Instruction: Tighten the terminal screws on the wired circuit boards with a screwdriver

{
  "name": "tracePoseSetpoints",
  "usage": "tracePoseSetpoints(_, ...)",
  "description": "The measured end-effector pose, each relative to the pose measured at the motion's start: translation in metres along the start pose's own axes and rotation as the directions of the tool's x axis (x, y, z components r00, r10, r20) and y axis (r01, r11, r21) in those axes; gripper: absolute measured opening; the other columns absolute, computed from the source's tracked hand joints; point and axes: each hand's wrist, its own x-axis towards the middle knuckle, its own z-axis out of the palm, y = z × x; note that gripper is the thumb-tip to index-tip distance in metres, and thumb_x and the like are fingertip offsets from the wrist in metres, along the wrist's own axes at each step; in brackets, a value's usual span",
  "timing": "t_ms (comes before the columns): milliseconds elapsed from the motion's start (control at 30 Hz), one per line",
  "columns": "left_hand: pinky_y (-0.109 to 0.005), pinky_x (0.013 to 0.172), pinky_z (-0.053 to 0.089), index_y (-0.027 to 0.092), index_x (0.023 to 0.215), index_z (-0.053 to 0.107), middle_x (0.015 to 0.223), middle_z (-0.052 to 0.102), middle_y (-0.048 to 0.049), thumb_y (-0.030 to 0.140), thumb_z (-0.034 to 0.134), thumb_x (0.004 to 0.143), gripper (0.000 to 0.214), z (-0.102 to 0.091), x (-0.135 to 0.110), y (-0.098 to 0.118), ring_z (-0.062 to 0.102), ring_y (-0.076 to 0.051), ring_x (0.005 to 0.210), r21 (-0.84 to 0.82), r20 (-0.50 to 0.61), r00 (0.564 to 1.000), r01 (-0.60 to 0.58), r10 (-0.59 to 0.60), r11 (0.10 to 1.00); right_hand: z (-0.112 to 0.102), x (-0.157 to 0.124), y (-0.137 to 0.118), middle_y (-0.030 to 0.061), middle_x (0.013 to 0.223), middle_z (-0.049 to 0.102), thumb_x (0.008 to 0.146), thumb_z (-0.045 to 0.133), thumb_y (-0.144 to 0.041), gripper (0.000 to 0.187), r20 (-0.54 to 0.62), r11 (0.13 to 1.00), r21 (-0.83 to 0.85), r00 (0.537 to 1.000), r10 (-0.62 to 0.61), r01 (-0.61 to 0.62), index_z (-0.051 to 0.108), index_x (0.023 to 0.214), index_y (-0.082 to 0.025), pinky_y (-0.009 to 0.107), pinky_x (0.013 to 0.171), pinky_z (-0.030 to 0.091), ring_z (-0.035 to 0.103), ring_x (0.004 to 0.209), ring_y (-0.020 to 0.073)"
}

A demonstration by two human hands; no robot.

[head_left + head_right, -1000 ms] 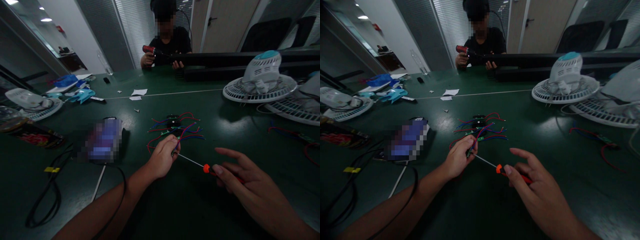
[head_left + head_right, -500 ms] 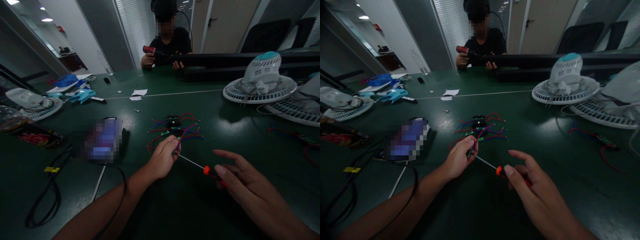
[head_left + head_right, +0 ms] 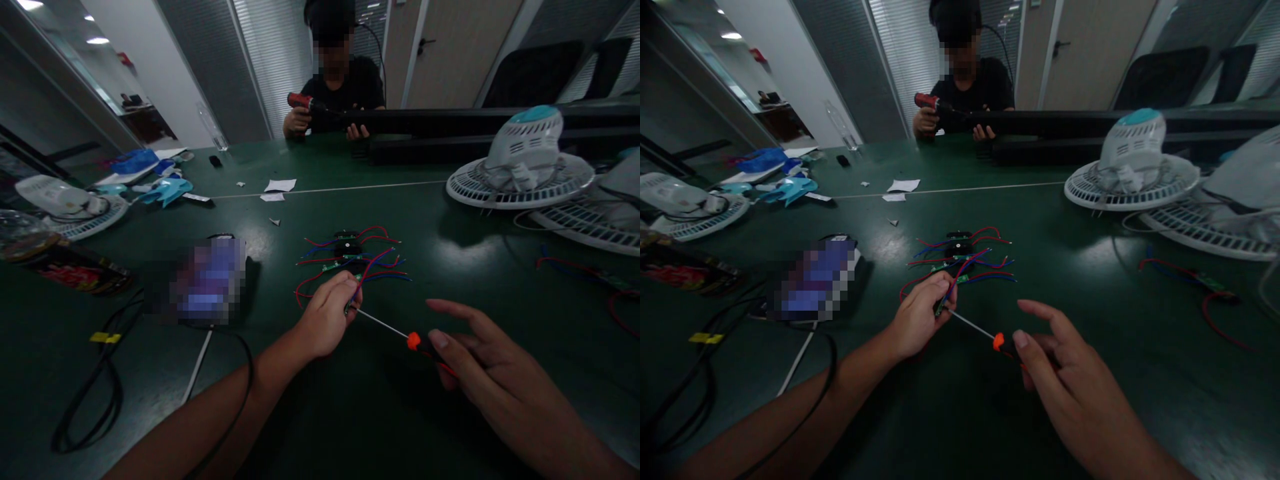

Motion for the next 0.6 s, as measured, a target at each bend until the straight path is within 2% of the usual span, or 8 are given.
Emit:
tracePoseSetpoints(300,-0.021,0.048,0.03,0.019,0.067,0.048,0.059,0.042,0.0034,0.033,0.039,0.086,0.025,-0.0005,0.0004,-0.0007,0.039,-0.01,0.052,-0.001,-0.007,1.0,0.004,-0.004,1.0,-0.0007,-0.0023,-0.0021,0.0046,0.064,0.07,0.089,0.045,-0.056,0.058,-0.023,0.999,-0.014,0.999,-0.036,0.035,0.053,0.132,-0.016,0.032,0.045,0.051,0.065,0.049,0.0202)
tracePoseSetpoints(600,-0.021,0.047,0.03,0.018,0.068,0.049,0.059,0.042,0.0034,0.032,0.038,0.088,0.027,-0.002,0.0012,-0.0032,0.039,-0.009,0.052,-0.005,-0.008,1.0,-0.009,0.009,1.0,-0.0014,-0.0027,0.0016,0.0084,0.075,0.075,0.088,0.047,-0.057,0.061,-0.011,1.0,-0.009,1.0,-0.006,0.006,0.05,0.134,-0.017,0.031,0.046,0.052,0.067,0.053,0.0202)
